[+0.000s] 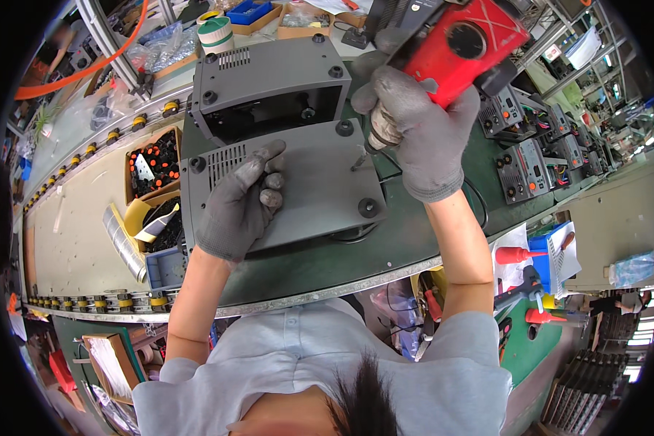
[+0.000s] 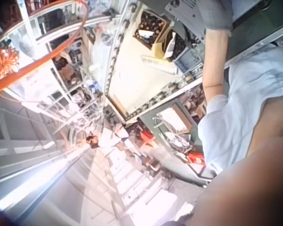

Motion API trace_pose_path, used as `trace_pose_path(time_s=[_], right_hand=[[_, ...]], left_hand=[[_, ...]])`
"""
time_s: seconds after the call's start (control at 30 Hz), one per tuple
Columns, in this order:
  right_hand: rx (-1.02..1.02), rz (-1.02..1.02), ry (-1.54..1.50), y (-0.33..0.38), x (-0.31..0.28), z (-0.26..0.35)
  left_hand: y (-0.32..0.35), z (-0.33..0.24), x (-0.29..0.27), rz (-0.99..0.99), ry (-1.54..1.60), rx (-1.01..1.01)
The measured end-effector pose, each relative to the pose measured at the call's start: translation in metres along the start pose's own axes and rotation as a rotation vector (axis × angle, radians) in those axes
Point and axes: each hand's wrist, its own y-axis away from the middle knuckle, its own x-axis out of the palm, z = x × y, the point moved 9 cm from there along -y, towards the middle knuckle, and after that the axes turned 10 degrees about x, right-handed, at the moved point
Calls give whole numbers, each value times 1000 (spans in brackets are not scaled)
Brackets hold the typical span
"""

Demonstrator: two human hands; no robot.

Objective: Assembling, cleaning, and labeling electronic power supply units on a conveyor belt.

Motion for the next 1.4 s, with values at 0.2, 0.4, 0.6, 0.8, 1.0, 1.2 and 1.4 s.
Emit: trace_pose_path(time_s=[0.2, 0.4, 0.6, 0.8, 1.0, 1.2, 1.4], right_hand=[[293, 76, -52, -5, 14, -19], [193, 71, -63, -7, 12, -11], [91, 19, 33, 6, -3, -12], [43, 46, -134, 13, -4, -14], [3, 150, -166, 10, -16, -7], [-275, 102, -474, 14, -22, 59], [85, 376, -491, 33, 21, 13]], left_hand=[[-2, -1, 7, 77, 107, -22], [-11, -9, 8, 15, 126, -7], [-8, 0, 4, -5, 189, -47], [-11, -1, -1, -44, 89, -16], [-13, -12, -6, -90, 126, 52], [12, -53, -33, 15, 305, 117], [115, -202, -199, -369, 235, 706]])
